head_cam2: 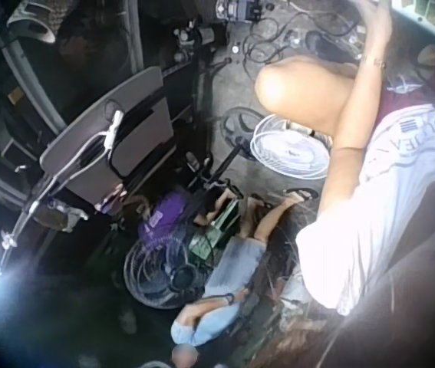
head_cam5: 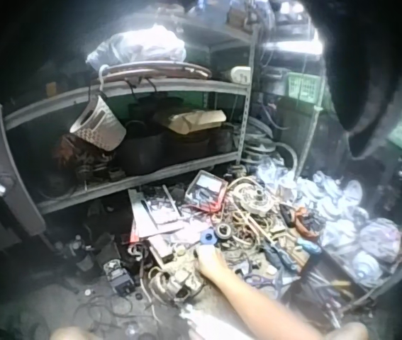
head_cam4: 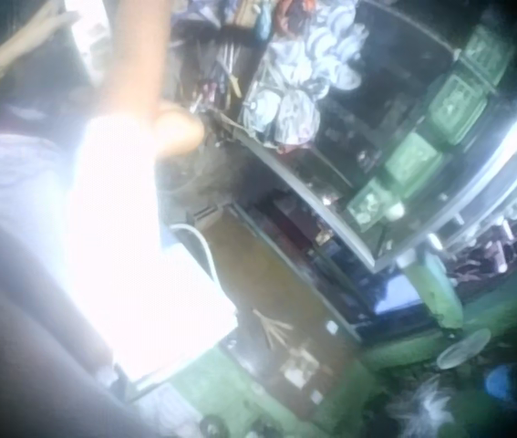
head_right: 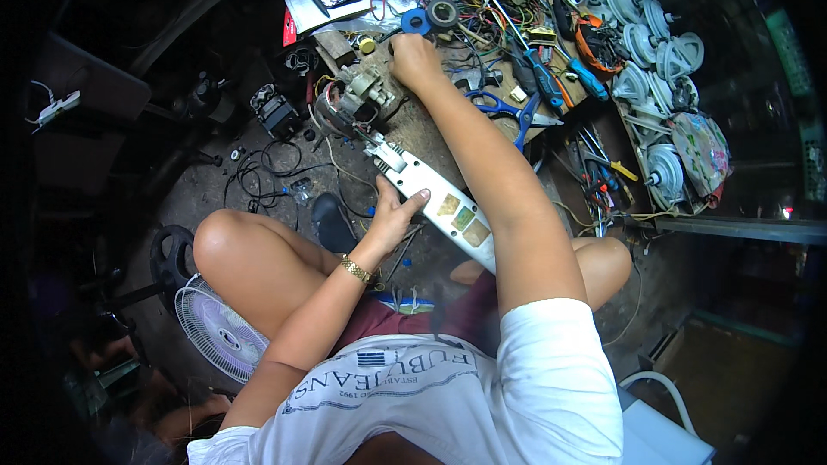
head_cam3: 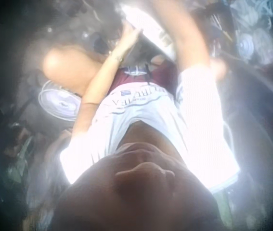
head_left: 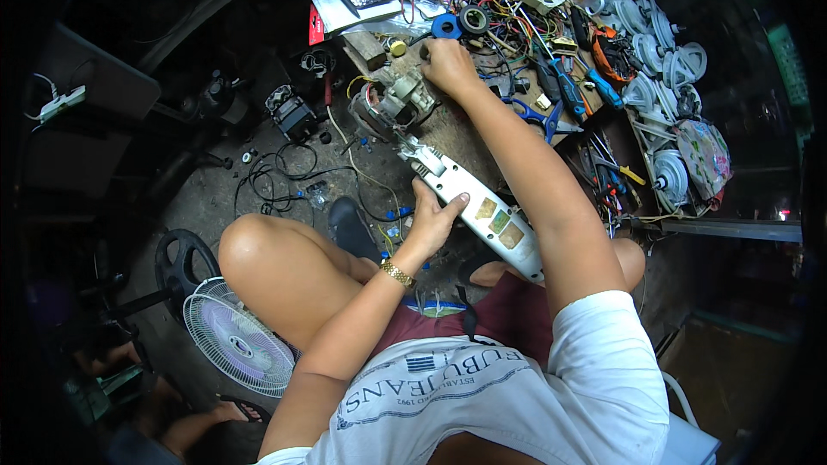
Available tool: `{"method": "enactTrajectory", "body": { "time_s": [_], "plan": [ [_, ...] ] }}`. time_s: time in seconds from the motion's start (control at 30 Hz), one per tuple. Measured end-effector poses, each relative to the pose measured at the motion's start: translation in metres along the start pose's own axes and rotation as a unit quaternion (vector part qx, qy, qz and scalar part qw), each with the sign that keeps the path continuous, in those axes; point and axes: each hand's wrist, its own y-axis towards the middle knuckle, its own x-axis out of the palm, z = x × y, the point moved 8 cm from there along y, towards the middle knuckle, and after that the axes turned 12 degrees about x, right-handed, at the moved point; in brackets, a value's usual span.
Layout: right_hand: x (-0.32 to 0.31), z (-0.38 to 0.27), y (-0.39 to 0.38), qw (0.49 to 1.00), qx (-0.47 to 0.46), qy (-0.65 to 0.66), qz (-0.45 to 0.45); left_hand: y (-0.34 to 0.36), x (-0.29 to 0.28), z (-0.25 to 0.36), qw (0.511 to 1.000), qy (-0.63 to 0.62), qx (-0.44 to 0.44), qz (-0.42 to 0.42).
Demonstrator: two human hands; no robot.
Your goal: The person uses a screwdriver and pliers to disassemble a white handheld appliance, handling the internal wiring and plastic housing while sitting on the floor.
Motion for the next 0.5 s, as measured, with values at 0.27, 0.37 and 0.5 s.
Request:
{"method": "enactTrajectory", "body": {
  "time_s": [0.27,0.37,0.5],
  "plan": [
    [-0.002,-0.006,-0.005,1.000,0.004,0.027,0.013,0.003,0.004,-0.001,0.998,0.054,-0.011,-0.023],
    [-0.011,0.009,-0.008,0.993,0.042,0.108,-0.038,0.002,0.007,0.012,0.997,0.073,-0.020,-0.026],
    [-0.035,0.013,-0.076,0.918,0.095,0.313,-0.225,0.002,-0.003,0.004,0.998,0.060,0.002,-0.011]
  ]
}}
